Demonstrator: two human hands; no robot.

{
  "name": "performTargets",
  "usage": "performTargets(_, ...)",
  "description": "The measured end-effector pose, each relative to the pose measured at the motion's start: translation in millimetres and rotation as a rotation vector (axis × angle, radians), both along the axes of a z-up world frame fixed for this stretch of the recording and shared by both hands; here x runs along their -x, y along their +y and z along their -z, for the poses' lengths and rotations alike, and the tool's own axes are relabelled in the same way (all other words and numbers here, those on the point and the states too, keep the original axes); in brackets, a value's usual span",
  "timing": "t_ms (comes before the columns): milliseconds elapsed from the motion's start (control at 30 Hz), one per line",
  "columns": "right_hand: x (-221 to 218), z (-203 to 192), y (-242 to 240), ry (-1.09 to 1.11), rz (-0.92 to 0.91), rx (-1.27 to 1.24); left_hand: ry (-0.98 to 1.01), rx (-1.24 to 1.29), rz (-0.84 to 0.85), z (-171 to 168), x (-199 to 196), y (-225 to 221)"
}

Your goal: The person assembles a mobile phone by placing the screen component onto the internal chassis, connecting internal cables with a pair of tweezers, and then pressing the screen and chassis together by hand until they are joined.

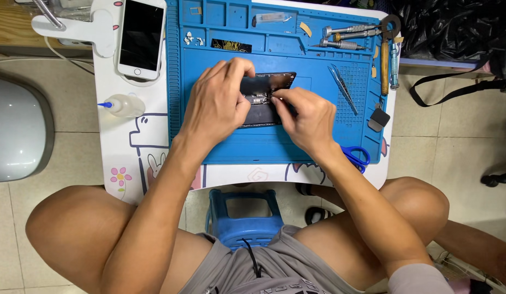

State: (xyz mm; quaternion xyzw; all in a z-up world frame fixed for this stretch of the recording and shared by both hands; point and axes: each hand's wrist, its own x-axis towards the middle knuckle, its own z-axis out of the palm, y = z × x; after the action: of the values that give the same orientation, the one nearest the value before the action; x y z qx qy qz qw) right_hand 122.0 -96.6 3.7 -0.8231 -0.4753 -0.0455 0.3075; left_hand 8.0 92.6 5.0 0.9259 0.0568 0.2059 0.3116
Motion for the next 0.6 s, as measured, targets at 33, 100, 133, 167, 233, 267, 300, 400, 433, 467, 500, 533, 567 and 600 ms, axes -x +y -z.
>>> performTargets(33, -0.3, 0.2, 0.0, 0.0, 0.001, 0.002, 0.0, 0.002, 0.001, -1.5, -2.9, -0.7)
performTargets(100, -0.5, 0.5, 0.3, 0.101, 0.009, 0.0, -0.048, -0.12, 0.068, -4.5, -8.2, -1.8)
performTargets(133, 0.3, 1.6, -0.1, 0.1, 0.009, 0.002, -0.049, -0.118, 0.068, -4.7, -8.3, -3.9)
performTargets(167, 0.6, 2.6, 0.3, 0.116, 0.014, -0.002, -0.055, -0.119, 0.073, -5.2, -8.7, -5.5)
performTargets(233, 1.5, 3.0, 1.1, 0.133, 0.018, -0.005, -0.061, -0.12, 0.076, -3.4, -9.4, -8.6)
performTargets(267, 2.3, 2.4, 1.5, 0.104, 0.01, 0.003, -0.085, -0.169, 0.067, -1.2, -9.6, -10.2)
performTargets(300, 2.4, 1.3, 2.1, 0.074, 0.003, 0.01, -0.111, -0.22, 0.059, 0.4, -10.7, -11.5)
performTargets(400, 5.0, 2.6, 2.1, 0.035, 0.01, 0.017, -0.159, -0.277, 0.037, 7.0, -13.9, -17.1)
performTargets(433, 4.9, 2.4, 1.6, 0.035, 0.012, 0.018, -0.159, -0.276, 0.038, 8.5, -14.1, -17.8)
performTargets(467, 4.8, 2.5, 1.1, 0.022, 0.004, 0.008, -0.17, -0.285, 0.029, 10.2, -14.3, -18.5)
performTargets(500, 5.2, 2.9, 1.1, 0.01, -0.005, -0.003, -0.178, -0.296, 0.019, 12.0, -13.8, -18.8)
performTargets(533, 5.1, 3.9, 0.7, 0.011, -0.004, -0.003, -0.178, -0.296, 0.02, 12.7, -13.8, -20.3)
performTargets(567, 4.9, 4.7, 0.3, 0.011, -0.003, -0.015, -0.188, -0.314, 0.003, 13.2, -14.0, -21.6)
performTargets(600, 4.6, 5.4, 0.0, 0.012, -0.003, -0.026, -0.198, -0.331, -0.013, 13.5, -14.1, -23.0)
